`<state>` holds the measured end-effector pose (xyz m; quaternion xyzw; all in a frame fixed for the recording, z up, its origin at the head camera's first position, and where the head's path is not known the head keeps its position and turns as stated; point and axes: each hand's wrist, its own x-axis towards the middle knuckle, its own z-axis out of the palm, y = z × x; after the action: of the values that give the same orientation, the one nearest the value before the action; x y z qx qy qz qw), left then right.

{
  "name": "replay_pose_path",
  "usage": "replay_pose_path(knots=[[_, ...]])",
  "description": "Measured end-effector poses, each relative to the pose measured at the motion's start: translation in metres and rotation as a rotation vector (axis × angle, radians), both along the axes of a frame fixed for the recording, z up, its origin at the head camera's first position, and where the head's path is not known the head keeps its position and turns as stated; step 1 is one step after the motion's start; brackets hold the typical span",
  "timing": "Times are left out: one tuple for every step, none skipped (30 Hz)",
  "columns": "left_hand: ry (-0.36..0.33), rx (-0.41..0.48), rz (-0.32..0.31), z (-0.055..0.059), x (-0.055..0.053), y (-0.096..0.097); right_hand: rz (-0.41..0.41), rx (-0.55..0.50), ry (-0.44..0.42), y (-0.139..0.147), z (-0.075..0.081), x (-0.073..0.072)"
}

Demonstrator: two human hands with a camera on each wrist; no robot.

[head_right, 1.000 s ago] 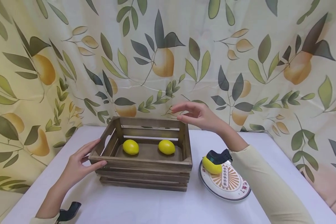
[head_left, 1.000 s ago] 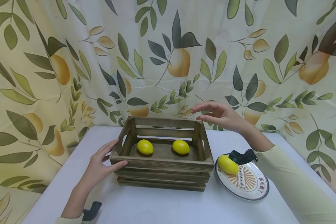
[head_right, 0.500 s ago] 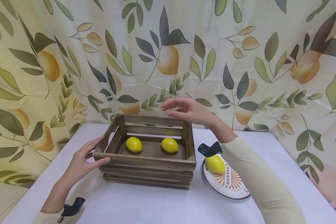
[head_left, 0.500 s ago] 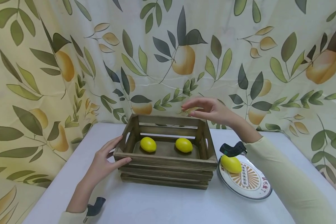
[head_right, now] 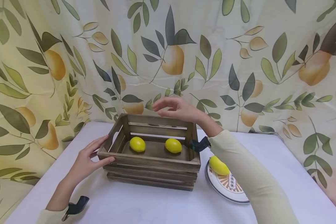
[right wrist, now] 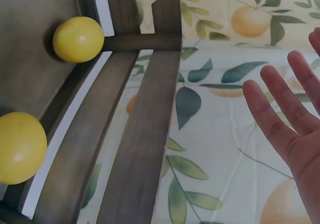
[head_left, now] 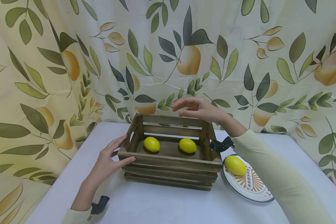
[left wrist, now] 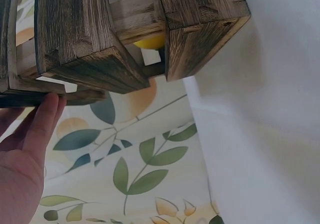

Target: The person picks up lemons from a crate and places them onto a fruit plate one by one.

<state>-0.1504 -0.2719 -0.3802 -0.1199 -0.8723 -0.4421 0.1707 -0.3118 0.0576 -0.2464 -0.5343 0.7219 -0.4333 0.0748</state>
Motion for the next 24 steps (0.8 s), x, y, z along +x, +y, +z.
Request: replay_pose_path(knots=[[0.0, 0.001, 0.002, 0.0, 0.0, -0.001, 0.0, 0.008, -0.002, -0.003, 0.0, -0.001], [0.001, 0.0, 0.004, 0.0, 0.0, -0.001, 0.002, 0.014, -0.006, -0.006, 0.0, -0.003], [0.003, 0.0, 0.004, 0.001, -0.001, -0.001, 0.004, 0.021, -0.008, -0.009, 0.0, -0.005], [0.004, 0.0, 0.005, 0.001, -0.001, -0.002, 0.007, 0.027, -0.018, -0.013, 0.0, -0.007], [0.004, 0.001, 0.005, 0.001, -0.001, -0.002, 0.011, 0.031, -0.024, -0.016, -0.001, -0.009], [0.006, 0.005, 0.004, 0.001, -0.001, -0.002, 0.01, 0.04, -0.029, -0.019, -0.002, -0.011], [0.007, 0.009, 0.005, 0.001, -0.002, -0.003, 0.011, 0.044, -0.038, -0.022, -0.003, -0.013], [0.01, 0.012, 0.002, 0.001, -0.002, -0.003, 0.012, 0.048, -0.046, -0.025, -0.004, -0.015], [0.01, 0.015, 0.0, 0.001, -0.003, -0.003, 0.005, 0.057, -0.052, -0.028, -0.006, -0.017], [0.011, 0.017, -0.003, 0.001, -0.004, -0.003, 0.002, 0.066, -0.062, -0.031, -0.008, -0.018], [0.011, 0.021, -0.004, 0.001, -0.004, -0.003, -0.002, 0.076, -0.07, -0.034, -0.01, -0.02], [0.009, 0.025, -0.005, 0.001, -0.005, -0.003, -0.008, 0.089, -0.081, -0.036, -0.013, -0.02], [0.006, 0.027, -0.007, 0.0, -0.005, -0.002, -0.012, 0.1, -0.091, -0.039, -0.016, -0.021], [0.003, 0.031, -0.01, -0.002, -0.005, -0.002, -0.016, 0.113, -0.1, -0.042, -0.019, -0.021], [0.0, 0.032, -0.011, -0.003, -0.004, -0.002, -0.013, 0.122, -0.112, -0.045, -0.022, -0.021], [-0.003, 0.035, -0.011, -0.004, -0.003, -0.002, -0.01, 0.131, -0.13, -0.049, -0.025, -0.021], [-0.006, 0.038, -0.01, -0.005, -0.003, -0.002, -0.012, 0.141, -0.143, -0.052, -0.027, -0.02], [-0.006, 0.041, -0.011, -0.006, -0.002, -0.001, -0.014, 0.15, -0.152, -0.055, -0.029, -0.02], [-0.007, 0.043, -0.013, -0.006, -0.002, -0.001, -0.016, 0.158, -0.159, -0.058, -0.031, -0.02], [-0.005, 0.044, -0.013, -0.006, -0.001, -0.001, -0.016, 0.166, -0.157, -0.06, -0.032, -0.02], [-0.002, 0.044, -0.013, -0.006, -0.001, -0.001, -0.017, 0.174, -0.155, -0.063, -0.033, -0.021], [0.001, 0.044, -0.012, -0.005, -0.001, -0.001, -0.016, 0.186, -0.154, -0.066, -0.034, -0.021], [0.007, 0.044, -0.012, -0.005, -0.001, -0.001, -0.007, 0.192, -0.156, -0.07, -0.035, -0.022], [0.013, 0.042, -0.011, -0.004, -0.002, -0.001, 0.006, 0.194, -0.153, -0.073, -0.035, -0.024]])
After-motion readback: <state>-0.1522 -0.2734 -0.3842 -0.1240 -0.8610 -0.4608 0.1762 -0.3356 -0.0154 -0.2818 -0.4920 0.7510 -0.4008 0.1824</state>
